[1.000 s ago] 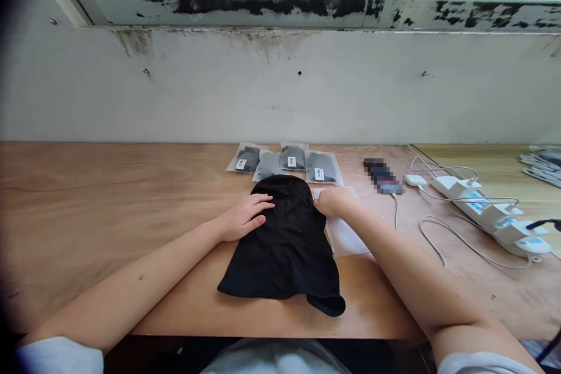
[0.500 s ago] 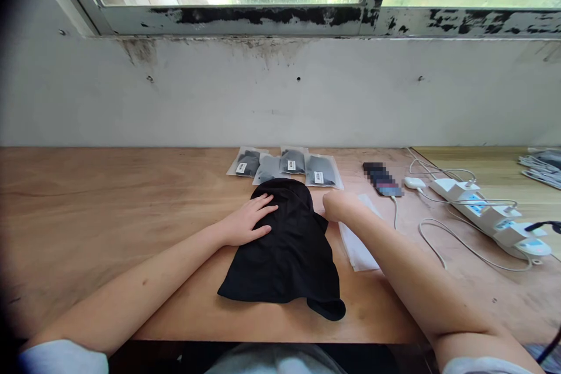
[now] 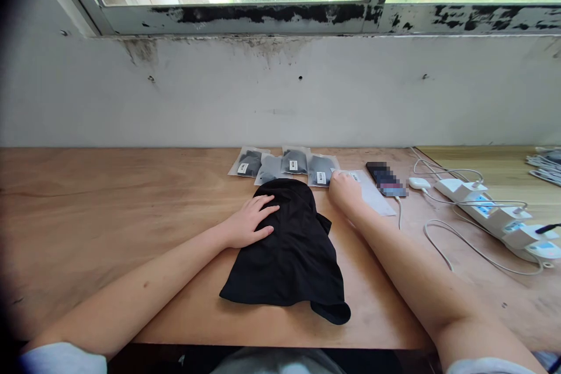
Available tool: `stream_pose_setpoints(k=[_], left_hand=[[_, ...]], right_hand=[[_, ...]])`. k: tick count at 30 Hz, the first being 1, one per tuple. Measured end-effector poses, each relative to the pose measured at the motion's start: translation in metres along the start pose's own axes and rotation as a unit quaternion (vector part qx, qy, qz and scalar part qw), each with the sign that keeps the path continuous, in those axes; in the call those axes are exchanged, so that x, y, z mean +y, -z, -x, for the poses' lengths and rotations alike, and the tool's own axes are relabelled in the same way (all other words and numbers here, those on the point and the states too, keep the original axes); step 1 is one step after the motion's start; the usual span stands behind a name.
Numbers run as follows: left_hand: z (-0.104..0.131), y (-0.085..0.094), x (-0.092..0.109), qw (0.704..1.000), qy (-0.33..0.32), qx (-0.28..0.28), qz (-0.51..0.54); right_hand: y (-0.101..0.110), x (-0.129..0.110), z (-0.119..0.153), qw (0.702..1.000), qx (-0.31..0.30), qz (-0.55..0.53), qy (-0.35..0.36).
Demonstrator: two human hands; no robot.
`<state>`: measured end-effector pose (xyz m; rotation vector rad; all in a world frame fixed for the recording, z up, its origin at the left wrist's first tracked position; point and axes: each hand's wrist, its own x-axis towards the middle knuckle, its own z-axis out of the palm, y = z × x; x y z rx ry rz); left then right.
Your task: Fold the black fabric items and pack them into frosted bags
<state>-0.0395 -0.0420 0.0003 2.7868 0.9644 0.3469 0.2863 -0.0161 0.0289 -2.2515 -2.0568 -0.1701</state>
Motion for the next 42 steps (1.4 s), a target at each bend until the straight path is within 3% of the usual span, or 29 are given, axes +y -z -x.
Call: stream_pose_setpoints(k=[3,4,6,9,12,17,22,24,30,33,37,42], left_hand=[[0.001,0.004,0.004,1.0,-0.01,0.02,-0.014],[0.001,0.004,0.005,0.999,-0.007,0.035,-0.02],[-0.001,0.003,0.006,0.994,0.035,0.093,-0.035],[-0.005,-0.001,0.001,0.965,0.169,0.192,-0.05],[-0.01,-0.006,-0.008,0.953,0.239,0.182,-0.025],[-0.012,-0.009,-0.017,0.965,0.191,0.177,0.029],[-0.01,-0.007,-0.025,0.95,0.107,0.28,0.085],[-0.013,-0.007,-0.03,0.945,0.101,0.3,0.082],[-0.024,-0.017,-0.045,0.944,0.184,0.262,0.083],[-0.024,-0.021,-0.051,0.927,0.226,0.291,0.072],[-0.023,-0.021,-0.061,0.909,0.234,0.336,0.077],[-0.028,-0.006,-0.09,0.873,0.308,0.375,0.046]], right_hand=[[-0.002,-0.017,0.008,0.993,0.089,-0.012,0.082],[-0.001,-0.024,0.011,0.989,0.091,-0.027,0.11],[-0.001,-0.037,0.018,0.988,0.063,-0.062,0.129],[-0.008,-0.05,0.026,0.992,0.0,-0.083,0.094],[-0.018,-0.053,0.027,0.993,-0.035,-0.073,0.089],[-0.027,-0.049,0.023,0.987,-0.026,-0.076,0.139],[-0.017,-0.047,0.009,0.984,0.066,-0.119,0.116],[-0.01,-0.047,0.0,0.981,0.092,-0.134,0.103],[-0.003,-0.062,-0.004,0.987,0.113,-0.086,0.08],[-0.005,-0.076,0.016,0.982,0.116,-0.04,0.144],[-0.007,-0.092,0.042,0.969,0.118,-0.048,0.212],[-0.024,-0.102,0.049,0.947,0.112,-0.102,0.283]])
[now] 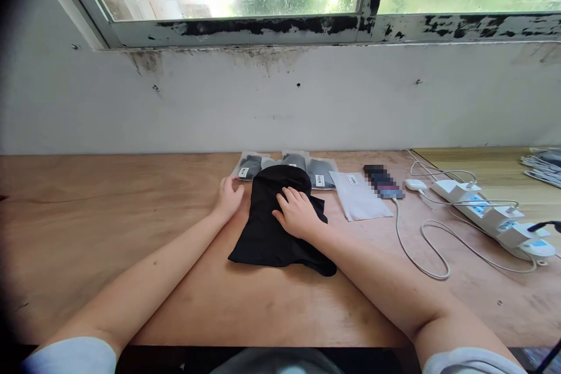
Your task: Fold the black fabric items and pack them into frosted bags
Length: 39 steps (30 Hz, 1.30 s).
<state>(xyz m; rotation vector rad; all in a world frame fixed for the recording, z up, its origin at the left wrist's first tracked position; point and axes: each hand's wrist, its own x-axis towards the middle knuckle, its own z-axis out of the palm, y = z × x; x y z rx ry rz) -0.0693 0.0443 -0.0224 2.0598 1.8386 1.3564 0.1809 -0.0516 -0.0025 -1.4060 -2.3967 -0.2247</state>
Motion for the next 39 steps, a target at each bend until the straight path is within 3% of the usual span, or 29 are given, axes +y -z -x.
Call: stream_pose_setpoints(k=[3,6,11,17,21,27,32,35,39], left_hand=[[-0.023,0.001,-0.011,0.997,0.055,-0.001,-0.062],[-0.038,-0.002,-0.017,0.989,0.128,-0.054,-0.047],[-0.04,-0.007,-0.028,0.977,0.13,-0.074,0.153],[-0.039,-0.008,-0.04,0.96,0.144,-0.003,0.239],[-0.036,-0.001,-0.036,0.946,0.088,0.091,0.298],[-0.039,0.028,-0.01,0.931,-0.012,0.126,0.341],[-0.036,0.052,0.039,0.913,-0.07,0.08,0.393],[-0.011,0.048,0.069,0.915,-0.112,0.016,0.388],[0.034,0.021,0.08,0.965,-0.154,-0.057,0.206]], right_hand=[[-0.011,0.004,0.0,0.999,-0.041,-0.026,0.0],[-0.015,0.008,-0.001,0.997,-0.066,-0.046,-0.008],[-0.014,0.008,-0.002,0.997,-0.066,-0.048,0.003],[-0.013,0.007,-0.001,0.997,-0.061,-0.049,0.009],[-0.012,0.008,-0.001,0.997,-0.063,-0.049,0.012],[-0.013,0.009,-0.001,0.996,-0.069,-0.057,0.013],[-0.009,0.008,-0.001,0.996,-0.025,-0.09,-0.004],[-0.004,0.006,0.0,0.989,0.027,-0.127,-0.063],[-0.001,0.007,0.002,0.986,0.045,-0.127,-0.1]])
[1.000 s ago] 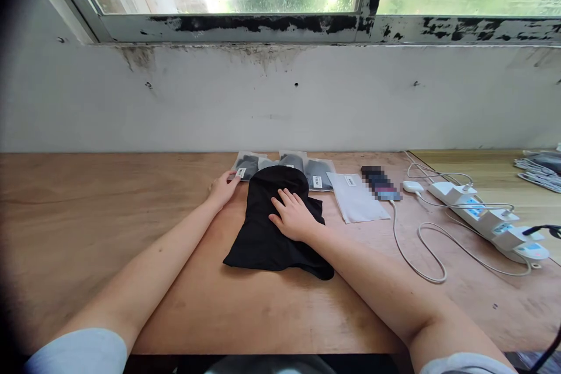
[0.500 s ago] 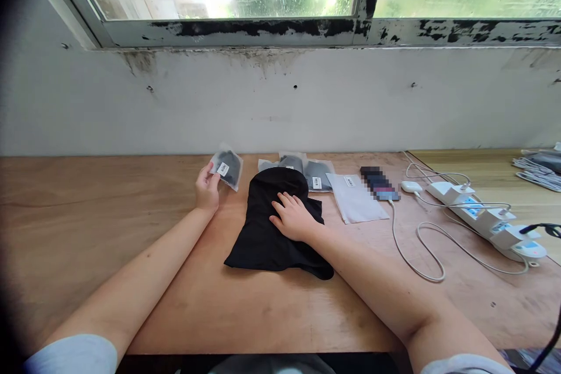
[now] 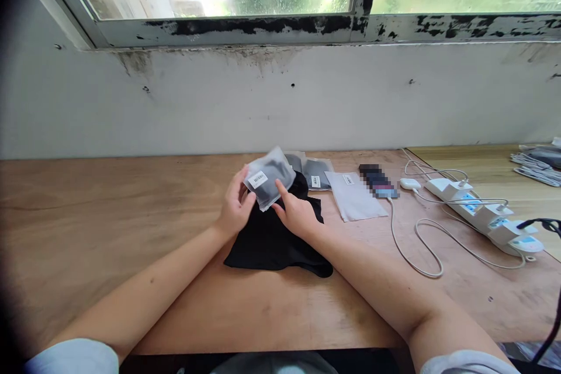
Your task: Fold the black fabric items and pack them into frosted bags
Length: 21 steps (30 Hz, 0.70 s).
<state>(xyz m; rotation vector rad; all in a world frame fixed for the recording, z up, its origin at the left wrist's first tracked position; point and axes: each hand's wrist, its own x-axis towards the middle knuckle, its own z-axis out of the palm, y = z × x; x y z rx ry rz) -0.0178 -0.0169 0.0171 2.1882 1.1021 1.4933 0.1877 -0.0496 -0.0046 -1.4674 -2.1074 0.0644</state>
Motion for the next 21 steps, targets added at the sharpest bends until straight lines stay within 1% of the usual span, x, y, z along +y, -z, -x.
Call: stream_pose_setpoints(k=[2,4,5,7,10,12,14,18,19,21], left_hand=[[0.013,-0.012,-0.008,0.995,-0.001,-0.026,-0.098],[0.018,-0.016,-0.018,0.985,-0.006,-0.042,-0.168],[0.018,-0.016,-0.023,0.981,-0.015,-0.056,-0.184],[0.015,-0.014,-0.031,0.977,-0.048,-0.105,-0.179],[0.012,-0.011,-0.036,0.961,-0.097,-0.204,-0.16],[0.012,-0.01,-0.035,0.949,-0.104,-0.246,-0.17],[0.013,-0.009,-0.033,0.941,-0.097,-0.269,-0.179],[0.011,-0.004,-0.029,0.93,-0.089,-0.323,-0.155],[0.01,-0.003,-0.029,0.928,-0.089,-0.331,-0.148],[0.009,-0.001,-0.029,0.929,-0.088,-0.331,-0.141]], right_hand=[[0.0,0.002,0.0,0.999,-0.015,0.039,0.012],[0.0,0.003,0.0,0.996,-0.035,0.073,0.032],[0.0,0.004,-0.001,0.994,-0.046,0.083,0.049],[-0.001,0.004,-0.002,0.989,-0.063,0.092,0.092],[-0.002,0.004,-0.004,0.978,-0.082,0.095,0.168],[-0.002,0.005,-0.004,0.968,-0.087,0.084,0.219],[-0.002,0.007,-0.004,0.962,-0.082,0.061,0.252],[-0.001,0.011,-0.004,0.961,-0.061,0.021,0.269],[0.0,0.011,-0.004,0.961,-0.059,0.02,0.271],[0.001,0.01,-0.004,0.96,-0.058,0.028,0.271]])
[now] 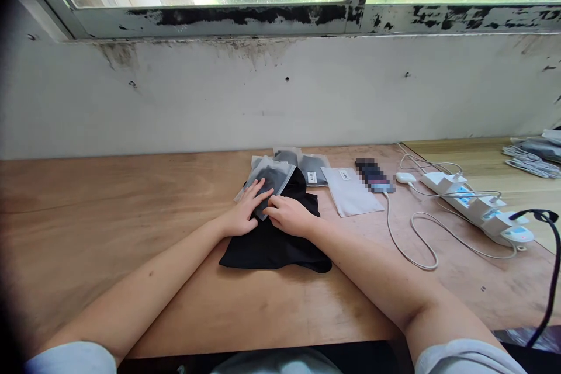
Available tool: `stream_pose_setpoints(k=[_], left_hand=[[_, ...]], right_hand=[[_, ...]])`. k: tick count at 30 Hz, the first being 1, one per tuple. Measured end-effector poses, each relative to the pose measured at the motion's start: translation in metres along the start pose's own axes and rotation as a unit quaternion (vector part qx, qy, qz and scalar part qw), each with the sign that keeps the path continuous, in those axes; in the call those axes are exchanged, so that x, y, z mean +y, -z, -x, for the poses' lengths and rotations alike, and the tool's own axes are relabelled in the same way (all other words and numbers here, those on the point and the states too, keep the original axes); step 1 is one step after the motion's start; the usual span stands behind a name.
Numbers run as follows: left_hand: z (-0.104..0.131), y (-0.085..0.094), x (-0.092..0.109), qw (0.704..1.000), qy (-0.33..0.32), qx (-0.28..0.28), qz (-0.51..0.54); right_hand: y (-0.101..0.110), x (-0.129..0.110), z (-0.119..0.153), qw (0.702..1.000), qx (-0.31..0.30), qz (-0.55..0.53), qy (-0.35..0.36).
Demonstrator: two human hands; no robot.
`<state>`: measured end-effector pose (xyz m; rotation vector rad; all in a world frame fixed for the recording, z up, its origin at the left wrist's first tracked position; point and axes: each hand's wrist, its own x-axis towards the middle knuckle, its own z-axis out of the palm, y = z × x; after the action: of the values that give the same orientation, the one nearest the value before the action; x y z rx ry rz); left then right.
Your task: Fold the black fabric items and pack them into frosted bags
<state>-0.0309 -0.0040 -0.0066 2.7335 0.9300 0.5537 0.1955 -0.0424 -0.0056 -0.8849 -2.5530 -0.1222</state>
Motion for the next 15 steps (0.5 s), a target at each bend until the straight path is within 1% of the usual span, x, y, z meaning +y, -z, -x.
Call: stream_pose_setpoints(k=[7,15], left_hand=[[0.0003,0.0014,0.0014,0.999,-0.014,0.026,0.014],[0.0013,0.0038,0.0053,0.999,-0.022,0.026,-0.008]], right_hand=[[0.0054,-0.0053,-0.0018,0.997,-0.03,0.063,-0.015],[0.0083,-0.0098,-0.0049,0.987,-0.076,0.133,0.046]])
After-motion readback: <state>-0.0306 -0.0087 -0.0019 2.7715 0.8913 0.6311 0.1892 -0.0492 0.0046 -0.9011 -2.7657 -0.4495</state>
